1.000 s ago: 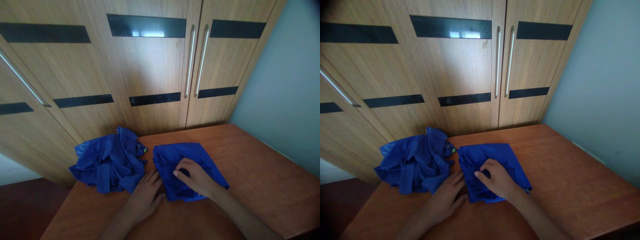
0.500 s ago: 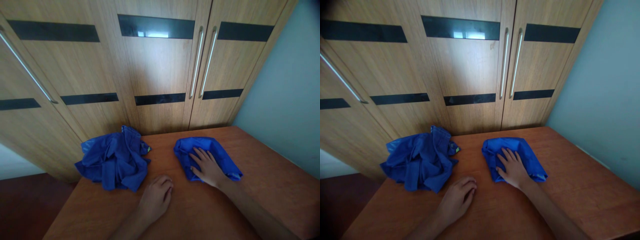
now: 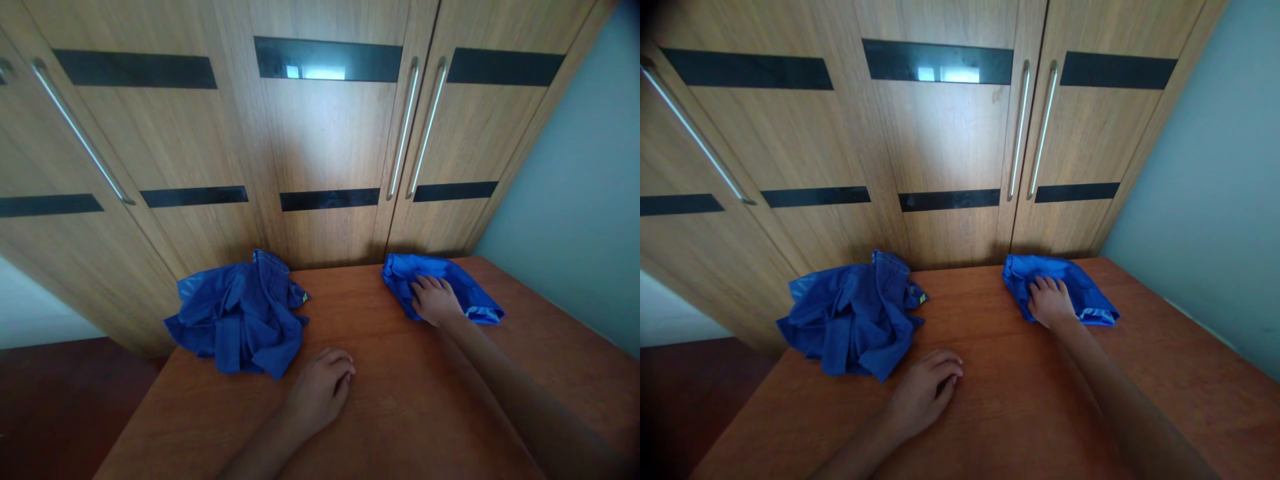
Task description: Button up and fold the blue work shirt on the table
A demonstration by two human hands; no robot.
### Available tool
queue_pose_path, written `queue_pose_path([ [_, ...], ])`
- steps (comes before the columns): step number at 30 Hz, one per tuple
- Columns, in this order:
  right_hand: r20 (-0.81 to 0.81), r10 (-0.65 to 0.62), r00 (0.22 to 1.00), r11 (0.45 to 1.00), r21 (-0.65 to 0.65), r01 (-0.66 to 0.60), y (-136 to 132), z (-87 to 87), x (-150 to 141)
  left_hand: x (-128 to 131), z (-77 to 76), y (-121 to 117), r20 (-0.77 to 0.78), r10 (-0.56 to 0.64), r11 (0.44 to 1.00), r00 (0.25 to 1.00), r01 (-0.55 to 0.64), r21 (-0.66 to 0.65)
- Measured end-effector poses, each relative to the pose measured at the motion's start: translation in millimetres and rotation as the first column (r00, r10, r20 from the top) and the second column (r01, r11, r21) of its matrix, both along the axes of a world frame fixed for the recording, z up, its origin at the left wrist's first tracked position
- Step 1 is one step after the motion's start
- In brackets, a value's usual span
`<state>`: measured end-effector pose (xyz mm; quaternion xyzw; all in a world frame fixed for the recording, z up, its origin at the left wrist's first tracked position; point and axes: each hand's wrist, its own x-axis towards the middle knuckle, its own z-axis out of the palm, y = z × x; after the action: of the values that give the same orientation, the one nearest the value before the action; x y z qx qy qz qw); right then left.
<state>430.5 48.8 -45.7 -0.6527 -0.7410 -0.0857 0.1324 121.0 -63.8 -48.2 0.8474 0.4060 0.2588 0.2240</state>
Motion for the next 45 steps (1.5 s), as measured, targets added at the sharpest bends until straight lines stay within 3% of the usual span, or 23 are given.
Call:
queue_pose_path([
  [3,-0.024,0.013,1.000,0.999,0.041,-0.012,-13.9,-3.4,-35.0,-15.8,9.3,7.1,0.069,0.103,0.991,0.992,-0.109,0.078],
  [5,-0.064,0.065,0.996,0.995,0.077,-0.060,-27.1,-9.9,-64.1,-37.2,23.4,17.5,0.108,0.254,0.937,0.961,-0.272,0.217],
  [7,-0.106,0.146,0.984,0.988,0.064,-0.140,-40.1,-18.8,-90.9,-66.1,41.6,31.7,0.125,0.440,0.814,0.889,-0.454,0.364],
  [10,-0.150,0.234,0.960,0.972,0.012,-0.235,-51.7,-32.5,-114.4,-114.1,64.1,55.4,0.065,0.711,0.596,0.700,-0.649,0.472],
  [12,-0.162,0.240,0.957,0.970,0.012,-0.241,-52.2,-39.3,-116.1,-142.8,67.3,69.7,-0.009,0.851,0.458,0.525,-0.733,0.503],
  [14,-0.172,0.202,0.964,0.979,0.039,-0.199,-47.9,-44.2,-109.3,-165.6,59.0,82.4,-0.092,0.907,0.400,0.411,-0.772,0.495],
  [16,-0.195,0.143,0.970,0.989,0.072,-0.132,-41.3,-48.3,-98.8,-180.7,42.6,93.4,-0.203,0.889,0.457,0.410,-0.788,0.412],
  [19,-0.248,0.080,0.965,0.992,0.110,-0.054,-31.6,-55.0,-84.5,-188.1,16.9,103.5,-0.329,0.795,0.591,0.510,-0.773,0.232],
  [21,-0.269,0.064,0.961,0.992,0.118,-0.033,-26.8,-59.7,-78.4,-184.9,6.9,104.0,-0.343,0.772,0.618,0.535,-0.759,0.206],
  [25,-0.282,-0.015,0.959,0.996,0.082,0.040,-20.8,-65.1,-70.5,-168.7,5.3,94.9,-0.351,0.770,0.627,0.532,-0.733,0.264],
  [30,-0.298,-0.120,0.947,0.989,0.049,0.141,-20.1,-62.0,-62.8,-138.4,11.0,83.0,-0.336,0.711,0.699,0.618,-0.673,0.242],
  [32,-0.359,-0.079,0.930,0.991,0.071,0.112,-22.7,-57.6,-63.6,-121.9,11.2,77.9,-0.294,0.652,0.757,0.699,-0.624,0.195],
  [34,-0.506,0.040,0.862,0.995,0.098,0.011,-26.7,-51.3,-67.7,-103.2,10.1,71.2,-0.236,0.563,0.826,0.792,-0.545,0.142],
  [36,-0.701,0.140,0.699,0.990,0.093,-0.106,-31.1,-43.7,-74.0,-84.3,7.8,63.3,-0.193,0.481,0.877,0.855,-0.469,0.109],
  [38,-0.858,0.154,0.490,0.978,0.062,-0.199,-35.1,-36.6,-80.9,-68.4,4.6,55.6,-0.144,0.400,0.916,0.905,-0.395,0.066],
  [40,-0.917,0.131,0.377,0.963,0.028,-0.267,-37.8,-32.0,-87.1,-58.0,1.4,49.8,-0.044,0.319,0.947,0.947,-0.320,-0.009],
  [41,-0.915,0.124,0.384,0.957,0.008,-0.291,-38.6,-30.9,-89.7,-55.3,0.0,48.1,0.023,0.289,0.956,0.957,-0.288,-0.057],
  [43,-0.873,0.120,0.473,0.952,-0.034,-0.304,-39.4,-30.9,-93.6,-54.7,-1.3,47.0,0.171,0.277,0.953,0.945,-0.248,-0.172],
  [45,-0.839,0.120,0.531,0.955,-0.049,-0.293,-39.5,-32.4,-95.2,-59.0,0.0,48.2,0.329,0.328,0.921,0.886,-0.222,-0.321],
])
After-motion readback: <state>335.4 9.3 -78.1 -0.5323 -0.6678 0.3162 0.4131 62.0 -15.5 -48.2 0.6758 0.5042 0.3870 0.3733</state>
